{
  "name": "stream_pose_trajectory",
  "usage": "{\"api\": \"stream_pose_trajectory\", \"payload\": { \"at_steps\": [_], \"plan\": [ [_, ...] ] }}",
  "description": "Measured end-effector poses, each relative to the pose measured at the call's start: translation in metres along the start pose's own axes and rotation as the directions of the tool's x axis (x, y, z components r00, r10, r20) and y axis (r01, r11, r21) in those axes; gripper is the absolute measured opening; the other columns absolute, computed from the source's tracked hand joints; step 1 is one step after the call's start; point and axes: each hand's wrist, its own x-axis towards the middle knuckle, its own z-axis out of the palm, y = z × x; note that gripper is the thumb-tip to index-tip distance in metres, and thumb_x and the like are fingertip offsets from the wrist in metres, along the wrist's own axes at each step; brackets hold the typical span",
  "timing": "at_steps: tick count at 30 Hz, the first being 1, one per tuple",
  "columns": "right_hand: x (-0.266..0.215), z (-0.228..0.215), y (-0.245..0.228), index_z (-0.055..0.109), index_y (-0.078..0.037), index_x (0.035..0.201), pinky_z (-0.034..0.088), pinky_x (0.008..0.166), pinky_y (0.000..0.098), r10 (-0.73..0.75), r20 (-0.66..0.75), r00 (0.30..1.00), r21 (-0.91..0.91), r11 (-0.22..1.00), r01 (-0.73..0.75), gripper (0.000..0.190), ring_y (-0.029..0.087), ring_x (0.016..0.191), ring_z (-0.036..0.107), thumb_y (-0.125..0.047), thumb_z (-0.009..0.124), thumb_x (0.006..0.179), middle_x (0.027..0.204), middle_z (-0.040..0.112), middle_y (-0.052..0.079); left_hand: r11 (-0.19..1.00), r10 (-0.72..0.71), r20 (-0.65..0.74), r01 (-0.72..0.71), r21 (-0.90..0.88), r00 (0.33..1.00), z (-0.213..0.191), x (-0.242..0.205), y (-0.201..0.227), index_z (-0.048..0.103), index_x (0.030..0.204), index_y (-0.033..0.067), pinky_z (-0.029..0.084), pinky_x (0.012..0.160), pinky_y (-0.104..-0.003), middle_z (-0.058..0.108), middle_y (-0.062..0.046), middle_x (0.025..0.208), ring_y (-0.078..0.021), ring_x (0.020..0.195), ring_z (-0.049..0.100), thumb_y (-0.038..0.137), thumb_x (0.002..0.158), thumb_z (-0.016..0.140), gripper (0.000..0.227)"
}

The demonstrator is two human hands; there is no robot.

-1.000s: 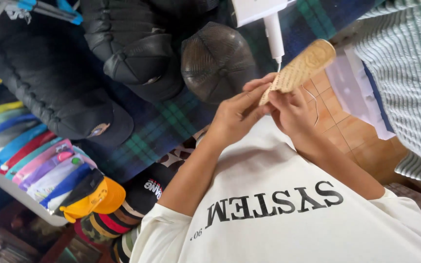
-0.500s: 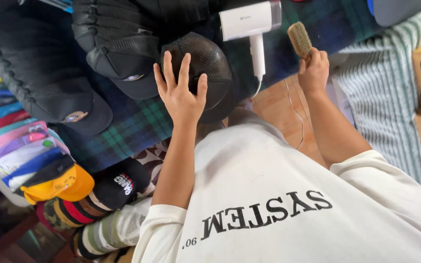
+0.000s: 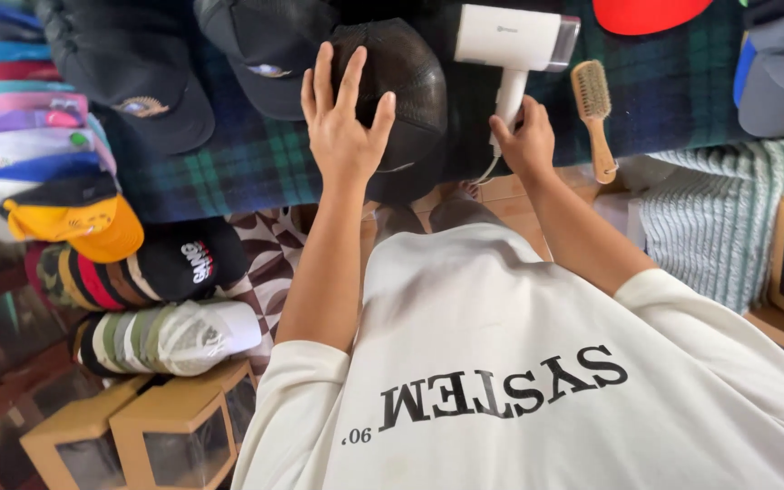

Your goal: Cleaning and reshaping various baseball caps using a handheld brush and a hair dryer.

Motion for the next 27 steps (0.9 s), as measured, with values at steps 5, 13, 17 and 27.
{"api": "stream_pose_trajectory", "payload": {
  "at_steps": [5, 13, 17, 27],
  "plan": [
    [0.042, -0.003, -0.007, 0.062, -0.011, 0.123, 0.053, 0.081, 0.0444, 0.354, 0.128, 0.927, 0.07, 0.929, -0.364, 0.056, 0.031, 0.099, 0.068, -0.039, 0.08, 0.078, 0.111, 0.071, 0.012, 0.999, -0.049, 0.019, 0.049, -0.001, 0.999, 0.003, -0.003, -0.002, 0.052, 0.152, 0.0387, 0.052, 0.119, -0.055, 0.034, 0.002, 0.167, -0.0399, 0.153, 0.038, 0.061, 0.103, 0.06, 0.055],
    [-0.044, -0.078, -0.052, 0.048, -0.01, 0.098, 0.051, 0.061, 0.032, 0.324, 0.377, 0.867, 0.52, 0.701, -0.488, 0.024, 0.018, 0.062, 0.059, -0.005, 0.065, 0.081, 0.074, 0.058, 0.009, 0.999, 0.043, -0.016, -0.043, -0.019, 0.999, 0.003, 0.004, -0.003, 0.056, 0.148, 0.0318, 0.041, 0.129, -0.051, 0.039, -0.006, 0.164, -0.0361, 0.148, 0.048, 0.055, 0.101, 0.065, 0.053],
    [-0.105, -0.059, -0.04, 0.049, -0.006, 0.089, 0.047, 0.052, 0.0337, 0.274, 0.391, 0.879, 0.752, 0.455, -0.477, 0.013, 0.02, 0.057, 0.051, -0.009, 0.062, 0.088, 0.07, 0.052, 0.01, 0.991, 0.108, 0.007, -0.107, -0.078, 0.994, -0.002, 0.003, -0.016, 0.055, 0.15, 0.0269, 0.037, 0.131, -0.053, 0.037, -0.011, 0.165, -0.0306, 0.151, 0.048, 0.052, 0.102, 0.065, 0.055],
    [-0.144, -0.042, -0.103, 0.063, -0.001, 0.094, 0.052, 0.049, 0.0327, 0.253, -0.051, 0.966, 0.735, 0.664, -0.136, 0.013, 0.02, 0.049, 0.061, -0.003, 0.074, 0.089, 0.062, 0.058, 0.013, 0.679, 0.037, 0.423, 0.288, -0.675, 0.905, -0.018, -0.061, -0.111, 0.013, 0.17, 0.0191, 0.04, 0.117, -0.064, 0.016, -0.028, 0.167, -0.0571, 0.148, 0.028, 0.032, 0.109, 0.066, 0.083]
  ]
}}
